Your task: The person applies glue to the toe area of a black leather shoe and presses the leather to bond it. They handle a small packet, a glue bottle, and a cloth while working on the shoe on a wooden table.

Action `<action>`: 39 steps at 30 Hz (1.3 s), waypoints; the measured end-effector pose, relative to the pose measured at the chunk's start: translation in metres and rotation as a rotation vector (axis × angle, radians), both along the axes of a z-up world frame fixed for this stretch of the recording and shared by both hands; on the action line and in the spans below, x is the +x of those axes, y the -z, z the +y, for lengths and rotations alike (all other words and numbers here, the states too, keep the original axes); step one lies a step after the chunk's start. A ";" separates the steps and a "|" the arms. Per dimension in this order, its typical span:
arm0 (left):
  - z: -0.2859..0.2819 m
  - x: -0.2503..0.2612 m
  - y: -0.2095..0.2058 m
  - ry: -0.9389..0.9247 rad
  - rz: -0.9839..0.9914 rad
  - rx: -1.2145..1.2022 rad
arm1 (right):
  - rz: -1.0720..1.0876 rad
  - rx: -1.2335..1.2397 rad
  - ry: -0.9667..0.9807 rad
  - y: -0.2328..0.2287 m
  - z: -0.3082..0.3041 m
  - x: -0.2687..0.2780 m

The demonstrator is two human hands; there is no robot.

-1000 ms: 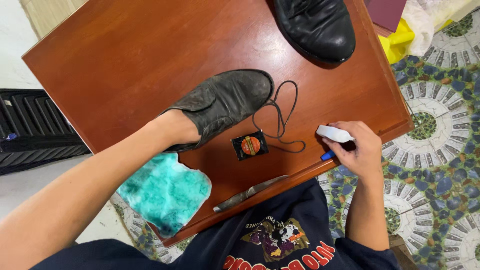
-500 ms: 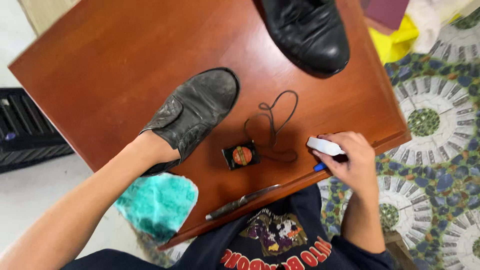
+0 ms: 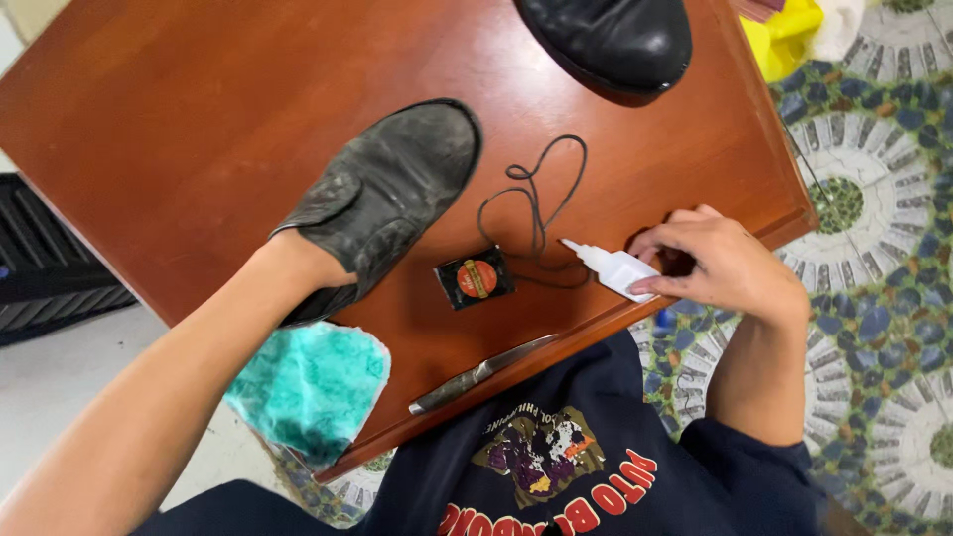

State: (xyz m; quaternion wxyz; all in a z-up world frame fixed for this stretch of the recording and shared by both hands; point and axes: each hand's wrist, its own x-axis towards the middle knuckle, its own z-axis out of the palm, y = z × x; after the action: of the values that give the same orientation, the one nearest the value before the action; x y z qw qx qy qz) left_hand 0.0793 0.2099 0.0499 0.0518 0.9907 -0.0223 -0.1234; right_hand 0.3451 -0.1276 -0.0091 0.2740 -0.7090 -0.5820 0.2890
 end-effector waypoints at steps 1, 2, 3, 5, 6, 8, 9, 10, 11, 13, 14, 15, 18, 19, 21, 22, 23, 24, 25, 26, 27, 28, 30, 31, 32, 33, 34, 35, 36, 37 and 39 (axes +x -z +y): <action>-0.001 -0.001 -0.002 -0.008 0.002 0.002 | 0.007 0.010 0.028 -0.002 -0.001 -0.003; 0.000 -0.001 -0.004 -0.018 0.001 0.001 | 0.014 0.020 0.056 -0.003 -0.002 -0.006; -0.001 -0.001 -0.005 -0.022 0.008 -0.002 | 0.025 0.023 0.086 -0.003 -0.003 -0.009; -0.003 0.000 -0.005 -0.034 0.022 -0.009 | 0.036 0.030 0.173 -0.001 -0.004 -0.015; -0.005 0.002 -0.005 -0.033 0.030 -0.009 | 0.041 0.033 0.220 -0.001 -0.005 -0.017; -0.006 0.006 -0.006 -0.025 0.042 -0.005 | 0.002 0.148 0.255 -0.004 -0.004 -0.021; -0.007 0.008 -0.007 -0.021 0.048 0.003 | -0.019 0.208 0.269 -0.007 -0.002 -0.023; -0.009 0.009 -0.008 -0.014 0.055 0.019 | -0.015 0.251 0.315 -0.010 0.003 -0.026; -0.009 0.010 -0.011 -0.011 0.058 0.041 | -0.009 0.303 0.356 -0.013 0.014 -0.028; -0.011 0.010 -0.017 0.043 0.087 0.170 | 0.047 0.360 0.367 -0.017 0.044 -0.032; -0.011 0.011 -0.020 0.083 0.101 0.245 | 0.097 0.363 0.337 -0.015 0.067 -0.031; -0.012 0.011 -0.021 0.124 0.115 0.315 | 0.459 0.368 0.314 -0.009 0.096 -0.030; -0.018 0.020 -0.026 0.310 -0.032 0.858 | 1.191 0.190 0.405 0.006 0.167 -0.024; -0.018 0.022 -0.031 0.305 -0.038 0.812 | 1.221 0.117 0.415 0.010 0.177 -0.028; -0.021 0.025 -0.041 0.294 -0.050 0.718 | 1.277 -0.034 0.433 0.015 0.194 -0.032; -0.024 0.028 -0.045 0.085 -0.094 0.266 | 1.365 -0.017 0.378 0.016 0.197 -0.033; -0.027 0.030 -0.047 -0.123 -0.138 -0.189 | 1.454 -0.003 0.321 0.018 0.196 -0.036; -0.030 0.031 -0.049 -0.329 -0.185 -0.644 | 1.544 0.010 0.263 0.018 0.194 -0.039; -0.032 0.031 -0.051 -0.385 -0.167 -0.665 | 1.595 0.008 0.241 0.018 0.192 -0.045; -0.035 0.029 -0.051 -0.440 -0.149 -0.686 | 1.647 0.006 0.219 0.019 0.187 -0.052; -0.037 0.028 -0.050 -0.494 -0.130 -0.708 | 1.699 0.002 0.199 0.020 0.182 -0.058; -0.038 0.027 -0.046 -0.387 -0.150 -0.577 | 1.712 0.033 0.135 0.021 0.178 -0.062; -0.043 0.025 -0.033 -0.169 -0.178 -0.322 | 1.736 0.094 0.019 0.024 0.168 -0.068; -0.044 0.025 -0.027 -0.283 -0.178 -0.539 | 1.743 0.085 0.007 0.024 0.165 -0.071; -0.046 0.025 -0.022 -0.398 -0.177 -0.757 | 1.750 0.076 -0.005 0.023 0.161 -0.073; -0.049 0.025 -0.017 -0.509 -0.172 -0.979 | 1.756 0.066 -0.010 0.022 0.158 -0.074; -0.053 0.025 -0.014 -0.620 -0.165 -1.202 | 1.743 0.081 -0.029 0.020 0.158 -0.073; -0.056 0.025 -0.012 -0.731 -0.157 -1.426 | 1.727 0.096 -0.049 0.018 0.159 -0.070; -0.059 0.026 -0.013 -0.842 -0.147 -1.650 | 1.710 0.110 -0.069 0.014 0.160 -0.067; -0.060 0.025 -0.018 -0.814 -0.170 -1.586 | 1.635 0.150 -0.077 0.009 0.160 -0.062; -0.063 0.023 -0.033 -0.761 -0.215 -1.464 | 1.486 0.224 -0.087 -0.003 0.157 -0.047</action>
State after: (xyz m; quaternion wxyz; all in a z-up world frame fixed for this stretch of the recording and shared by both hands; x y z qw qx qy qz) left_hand 0.1025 0.1473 0.0827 0.7188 0.6529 0.2349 0.0437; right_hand 0.2983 0.0293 -0.0061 0.6534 -0.2714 -0.2972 0.6411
